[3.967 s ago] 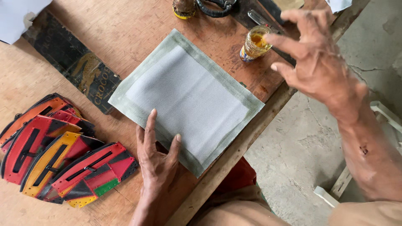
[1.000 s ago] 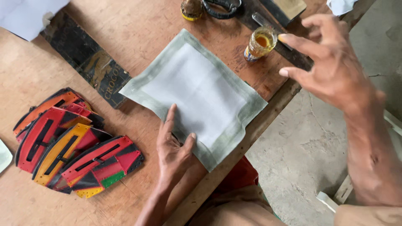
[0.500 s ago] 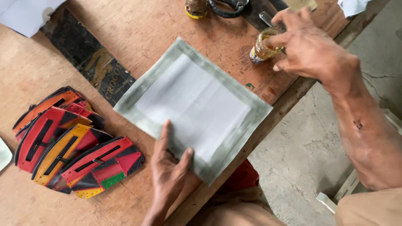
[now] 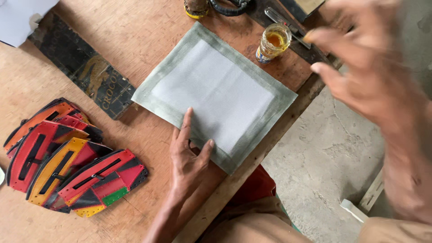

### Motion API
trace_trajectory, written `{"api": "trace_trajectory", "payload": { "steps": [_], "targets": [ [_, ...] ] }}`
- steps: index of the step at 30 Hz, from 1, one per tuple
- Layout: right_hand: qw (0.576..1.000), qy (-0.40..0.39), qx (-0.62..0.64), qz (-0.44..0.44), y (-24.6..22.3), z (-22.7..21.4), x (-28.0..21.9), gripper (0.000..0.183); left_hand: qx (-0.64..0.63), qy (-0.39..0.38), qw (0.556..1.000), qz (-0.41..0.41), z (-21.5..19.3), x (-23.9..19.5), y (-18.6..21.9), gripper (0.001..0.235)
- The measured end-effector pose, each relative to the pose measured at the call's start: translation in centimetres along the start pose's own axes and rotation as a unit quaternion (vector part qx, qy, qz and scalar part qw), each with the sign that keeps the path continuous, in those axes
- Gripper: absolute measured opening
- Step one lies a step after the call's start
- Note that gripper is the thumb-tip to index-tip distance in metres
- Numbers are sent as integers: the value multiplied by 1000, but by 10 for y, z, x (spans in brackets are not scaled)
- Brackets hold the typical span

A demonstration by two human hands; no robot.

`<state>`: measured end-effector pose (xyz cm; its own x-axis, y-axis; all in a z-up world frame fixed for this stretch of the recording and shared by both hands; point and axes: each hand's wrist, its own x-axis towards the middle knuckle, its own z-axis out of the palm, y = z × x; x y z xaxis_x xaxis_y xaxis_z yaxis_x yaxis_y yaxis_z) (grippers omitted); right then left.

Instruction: The person applies a yellow adhesive from a small jar onto a square piece of light-colored fabric using a finger, spreading it across the surface. The person then handles a stack of colorful patterned pouches, opening one to show its interior.

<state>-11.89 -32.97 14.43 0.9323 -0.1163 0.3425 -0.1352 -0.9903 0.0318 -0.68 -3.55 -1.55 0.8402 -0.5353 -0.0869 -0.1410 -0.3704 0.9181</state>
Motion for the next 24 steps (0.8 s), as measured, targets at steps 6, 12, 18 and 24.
{"api": "trace_trajectory", "payload": {
  "steps": [6,12,18,24],
  "targets": [
    [864,26,496,78,-10,30,-75,71,59,-39,997,-39,-18,-6,14,91],
    [573,-281,737,224,-9,115,-99,110,109,-18,990,83,-17,-6,12,91],
    [674,-448,512,289,-59,102,-94,118,92,-36,995,-27,-19,-5,13,89],
    [707,-522,459,130,-132,82,-109,114,84,-23,992,93,-25,-3,10,88]
  ]
}}
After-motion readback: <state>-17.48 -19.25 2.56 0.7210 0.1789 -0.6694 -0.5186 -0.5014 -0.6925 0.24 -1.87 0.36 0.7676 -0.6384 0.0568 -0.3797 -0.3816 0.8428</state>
